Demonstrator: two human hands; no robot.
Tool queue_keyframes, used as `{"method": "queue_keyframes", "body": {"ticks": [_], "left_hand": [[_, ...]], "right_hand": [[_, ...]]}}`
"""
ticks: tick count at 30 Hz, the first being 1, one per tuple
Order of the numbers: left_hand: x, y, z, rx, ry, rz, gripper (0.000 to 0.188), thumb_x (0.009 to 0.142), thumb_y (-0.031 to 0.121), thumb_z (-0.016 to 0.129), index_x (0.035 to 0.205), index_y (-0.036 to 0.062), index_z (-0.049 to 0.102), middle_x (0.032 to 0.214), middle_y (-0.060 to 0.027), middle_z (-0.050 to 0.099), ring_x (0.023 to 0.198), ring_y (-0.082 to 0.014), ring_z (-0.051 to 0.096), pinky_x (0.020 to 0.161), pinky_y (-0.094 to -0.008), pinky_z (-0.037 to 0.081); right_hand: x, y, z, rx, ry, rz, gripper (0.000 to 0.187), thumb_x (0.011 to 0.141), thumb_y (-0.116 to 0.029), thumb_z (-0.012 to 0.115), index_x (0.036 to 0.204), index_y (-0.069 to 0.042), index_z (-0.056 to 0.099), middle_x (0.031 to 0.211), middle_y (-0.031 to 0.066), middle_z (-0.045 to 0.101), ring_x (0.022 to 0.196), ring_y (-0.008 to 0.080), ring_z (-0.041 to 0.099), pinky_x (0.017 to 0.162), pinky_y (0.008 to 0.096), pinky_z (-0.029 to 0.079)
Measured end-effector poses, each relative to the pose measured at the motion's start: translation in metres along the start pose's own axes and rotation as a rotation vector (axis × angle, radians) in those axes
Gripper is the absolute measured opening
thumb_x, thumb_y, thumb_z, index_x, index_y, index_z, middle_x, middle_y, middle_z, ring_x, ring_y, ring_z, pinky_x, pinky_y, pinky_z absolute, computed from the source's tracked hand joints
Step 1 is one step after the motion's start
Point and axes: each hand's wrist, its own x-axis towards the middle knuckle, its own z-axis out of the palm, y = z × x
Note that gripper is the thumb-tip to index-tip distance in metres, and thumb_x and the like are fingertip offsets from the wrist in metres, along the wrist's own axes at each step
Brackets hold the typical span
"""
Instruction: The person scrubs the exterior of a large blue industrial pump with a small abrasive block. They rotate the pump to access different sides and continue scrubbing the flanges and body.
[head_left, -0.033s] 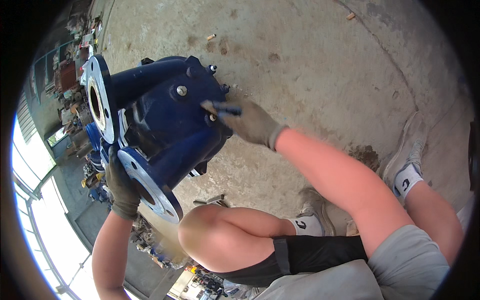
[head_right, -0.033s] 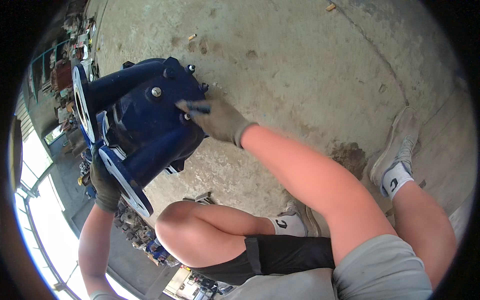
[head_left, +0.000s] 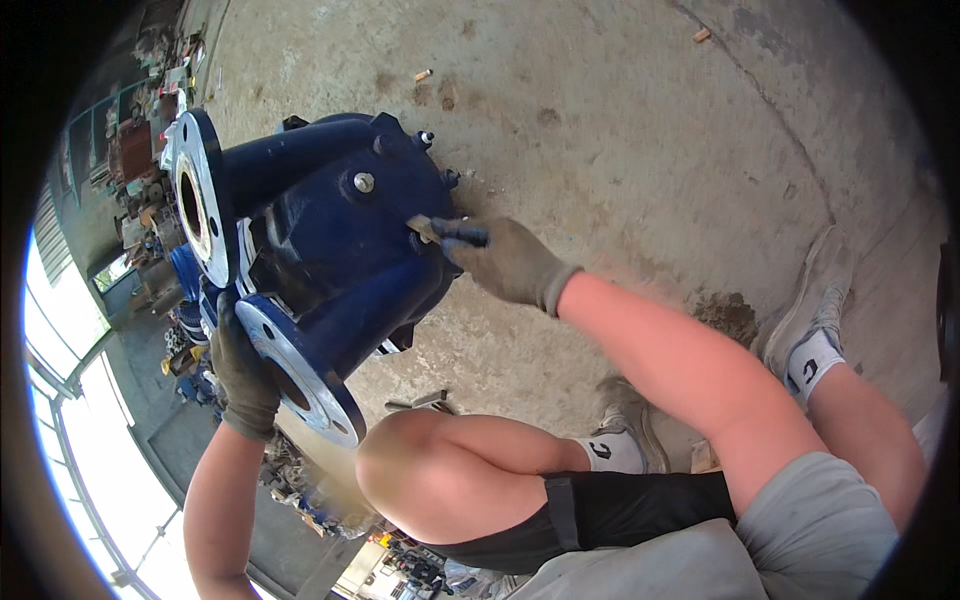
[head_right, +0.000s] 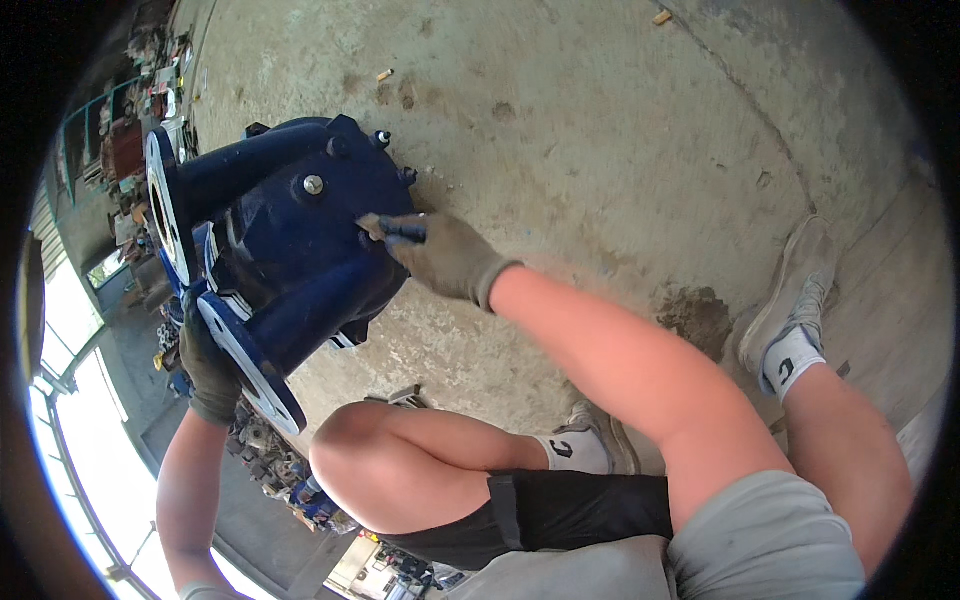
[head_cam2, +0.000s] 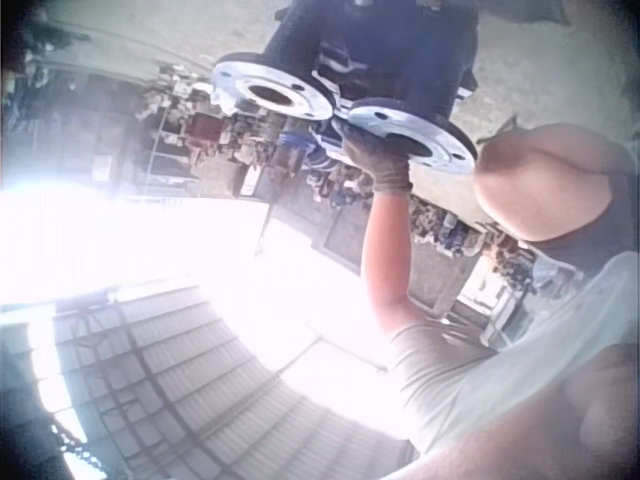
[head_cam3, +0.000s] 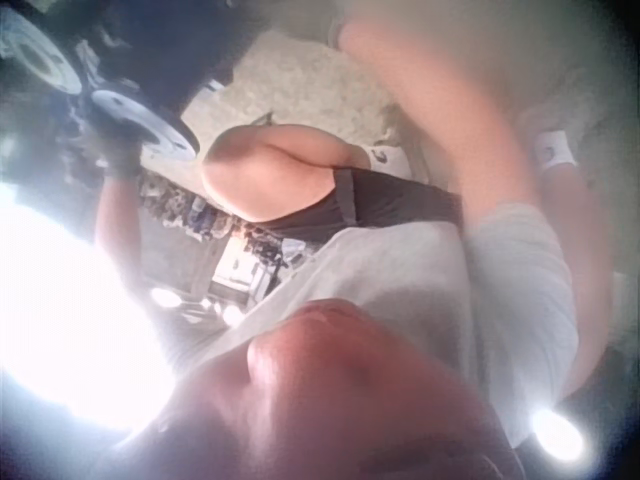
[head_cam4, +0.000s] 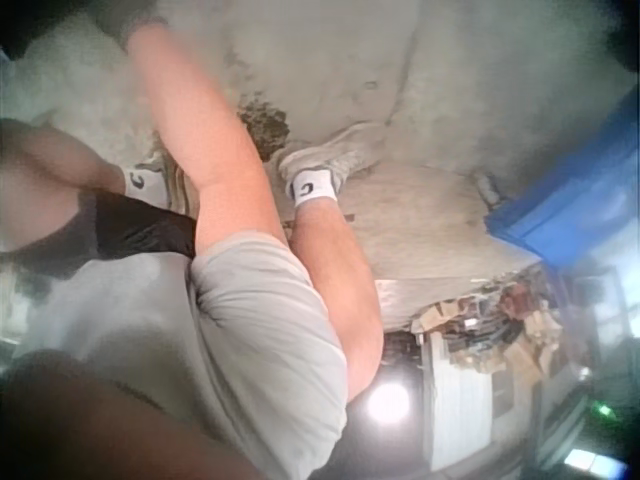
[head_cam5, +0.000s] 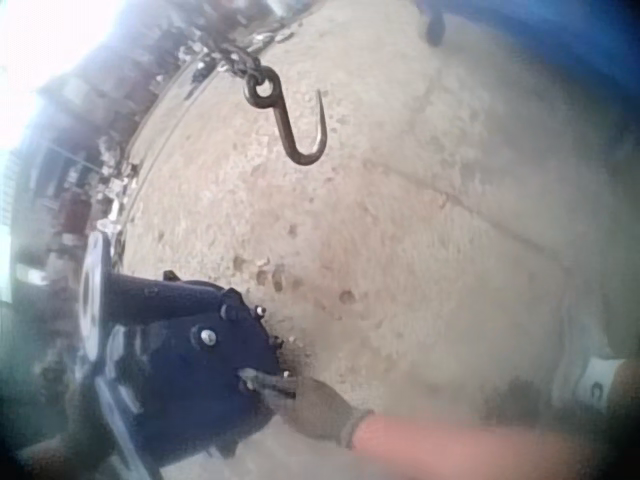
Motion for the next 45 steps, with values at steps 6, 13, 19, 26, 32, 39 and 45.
{"method": "queue_keyframes", "body": {"ticks": [6, 13, 19, 26, 32, 39, 45], "left_hand": [[0.001, 0.008, -0.002, -0.512, -0.051, -0.335, 0.052, 0.11, 0.003, 0.058, 0.162, -0.0012, 0.05, 0.142, -0.0223, 0.069, 0.125, -0.0344, 0.071, 0.11, -0.0455, 0.056], [-0.006, 0.004, -0.001, 0.074, -0.023, 0.018, 0.054, 0.109, -0.001, 0.056, 0.162, -0.0003, 0.05, 0.144, -0.0234, 0.07, 0.128, -0.0348, 0.071, 0.111, -0.0459, 0.057], [-0.001, 0.006, 0.005, -0.043, -0.01, 0.027, 0.082, 0.097, 0.015, 0.078, 0.168, -0.002, 0.04, 0.121, -0.0228, 0.072, 0.104, -0.0401, 0.072, 0.094, -0.0492, 0.059], [-0.007, 0.002, 0.01, -0.005, -0.018, -0.023, 0.095, 0.089, 0.017, 0.084, 0.169, -0.0018, 0.037, 0.117, -0.022, 0.071, 0.107, -0.0424, 0.069, 0.097, -0.0512, 0.056], [-0.012, -0.005, 0.017, -0.034, -0.038, -0.035, 0.097, 0.086, 0.014, 0.086, 0.169, -0.0024, 0.038, 0.12, -0.0242, 0.07, 0.106, -0.0412, 0.069, 0.094, -0.0488, 0.056], [0.0, 0.014, 0.01, -0.091, -0.027, -0.019, 0.097, 0.085, 0.01, 0.085, 0.169, -0.0011, 0.038, 0.107, -0.0228, 0.069, 0.096, -0.0415, 0.07, 0.088, -0.0485, 0.057], [0.012, 0.03, 0.006, -0.131, 0.011, -0.019, 0.083, 0.092, -0.001, 0.071, 0.168, 0.0018, 0.039, 0.097, -0.0203, 0.067, 0.084, -0.04, 0.067, 0.075, -0.0505, 0.054]], "right_hand": [[0.012, 0.007, 0.0, 0.146, 0.063, 0.042, 0.051, 0.111, -0.045, 0.067, 0.15, -0.012, 0.072, 0.139, 0.0208, 0.075, 0.129, 0.0299, 0.07, 0.11, 0.0385, 0.056], [0.01, -0.014, 0.011, 0.005, 0.168, -0.144, 0.054, 0.111, -0.049, 0.063, 0.154, -0.016, 0.067, 0.137, 0.0229, 0.075, 0.13, 0.0351, 0.071, 0.115, 0.0423, 0.053], [0.023, -0.016, 0.014, 0.025, 0.177, -0.052, 0.054, 0.112, -0.043, 0.062, 0.154, -0.01, 0.067, 0.132, 0.0218, 0.076, 0.123, 0.0335, 0.073, 0.112, 0.0407, 0.055], [0.024, -0.024, 0.012, -0.046, 0.155, -0.096, 0.053, 0.116, -0.041, 0.057, 0.157, -0.008, 0.063, 0.138, 0.0256, 0.074, 0.126, 0.032, 0.073, 0.11, 0.0422, 0.055], [-0.039, -0.049, 0.041, -0.103, 0.186, -0.222, 0.052, 0.112, -0.042, 0.065, 0.15, -0.007, 0.069, 0.138, 0.0261, 0.074, 0.133, 0.0358, 0.071, 0.115, 0.0435, 0.052], [-0.006, -0.076, 0.059, 0.063, 0.248, -0.272, 0.053, 0.112, -0.031, 0.059, 0.16, -0.007, 0.058, 0.147, 0.0327, 0.065, 0.14, 0.0515, 0.06, 0.116, 0.0564, 0.049], [-0.015, -0.108, 0.058, 0.085, 0.182, -0.216, 0.054, 0.111, -0.029, 0.059, 0.157, 0.0, 0.055, 0.143, 0.0406, 0.063, 0.131, 0.0558, 0.063, 0.114, 0.0547, 0.052]]}}
